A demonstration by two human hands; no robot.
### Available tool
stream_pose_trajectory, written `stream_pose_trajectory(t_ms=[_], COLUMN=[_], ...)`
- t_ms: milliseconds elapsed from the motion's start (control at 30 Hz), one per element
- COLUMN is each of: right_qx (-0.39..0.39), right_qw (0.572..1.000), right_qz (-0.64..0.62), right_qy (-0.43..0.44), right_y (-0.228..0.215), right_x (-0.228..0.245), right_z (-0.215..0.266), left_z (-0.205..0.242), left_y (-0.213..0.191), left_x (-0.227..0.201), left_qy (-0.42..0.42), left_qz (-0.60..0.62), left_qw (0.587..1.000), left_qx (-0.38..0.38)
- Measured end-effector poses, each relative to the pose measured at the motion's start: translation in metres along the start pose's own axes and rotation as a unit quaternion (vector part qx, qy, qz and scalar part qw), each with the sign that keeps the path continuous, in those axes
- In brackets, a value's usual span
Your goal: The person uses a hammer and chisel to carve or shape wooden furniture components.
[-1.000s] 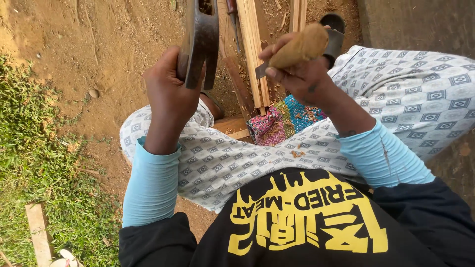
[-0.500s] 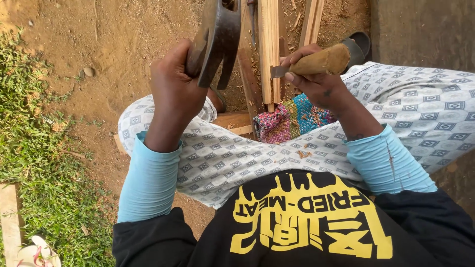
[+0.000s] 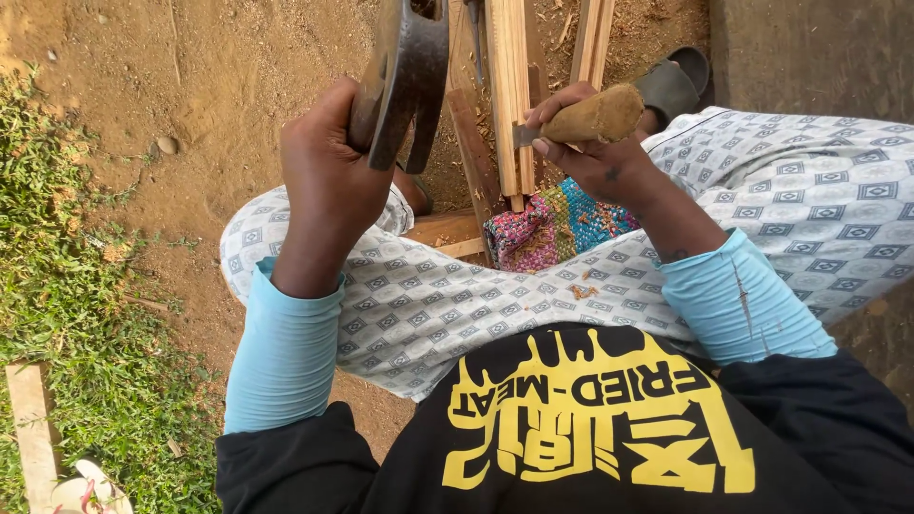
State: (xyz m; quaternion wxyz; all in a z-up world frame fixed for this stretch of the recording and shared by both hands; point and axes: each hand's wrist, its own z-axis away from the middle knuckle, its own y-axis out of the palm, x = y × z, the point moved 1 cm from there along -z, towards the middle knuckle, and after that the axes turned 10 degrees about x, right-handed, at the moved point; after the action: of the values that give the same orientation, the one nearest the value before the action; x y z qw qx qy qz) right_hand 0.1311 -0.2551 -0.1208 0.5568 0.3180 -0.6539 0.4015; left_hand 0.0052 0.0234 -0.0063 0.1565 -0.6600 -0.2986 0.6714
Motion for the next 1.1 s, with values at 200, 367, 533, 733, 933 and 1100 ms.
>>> stream_pose_trajectory(t_ms=[200, 367, 533, 733, 933, 1100], right_qx=[0.006, -0.009, 0.009, 0.001, 0.045, 0.038], right_qw=[1.0, 1.0, 1.0, 1.0, 0.996, 0.969], right_qz=[0.019, -0.004, -0.003, 0.015, 0.072, 0.241], right_qy=[-0.013, 0.0, -0.002, -0.008, -0.007, -0.042], right_y=[-0.001, 0.004, 0.007, 0.011, 0.006, 0.005], right_x=[0.001, 0.008, 0.004, -0.002, -0.018, -0.012], right_z=[-0.001, -0.004, -0.008, -0.006, -0.004, -0.01], left_z=[-0.001, -0.003, -0.005, -0.005, -0.011, -0.013], left_y=[0.003, 0.005, 0.006, 0.01, 0.008, 0.01], left_x=[0.002, 0.0, -0.009, -0.007, -0.019, -0.027], left_qy=[-0.003, -0.021, -0.023, 0.008, 0.091, 0.119], left_qz=[-0.001, -0.026, -0.043, -0.082, -0.226, -0.251], left_qw=[1.0, 0.999, 0.998, 0.996, 0.968, 0.957], left_qx=[0.012, 0.015, 0.026, 0.042, 0.062, 0.087])
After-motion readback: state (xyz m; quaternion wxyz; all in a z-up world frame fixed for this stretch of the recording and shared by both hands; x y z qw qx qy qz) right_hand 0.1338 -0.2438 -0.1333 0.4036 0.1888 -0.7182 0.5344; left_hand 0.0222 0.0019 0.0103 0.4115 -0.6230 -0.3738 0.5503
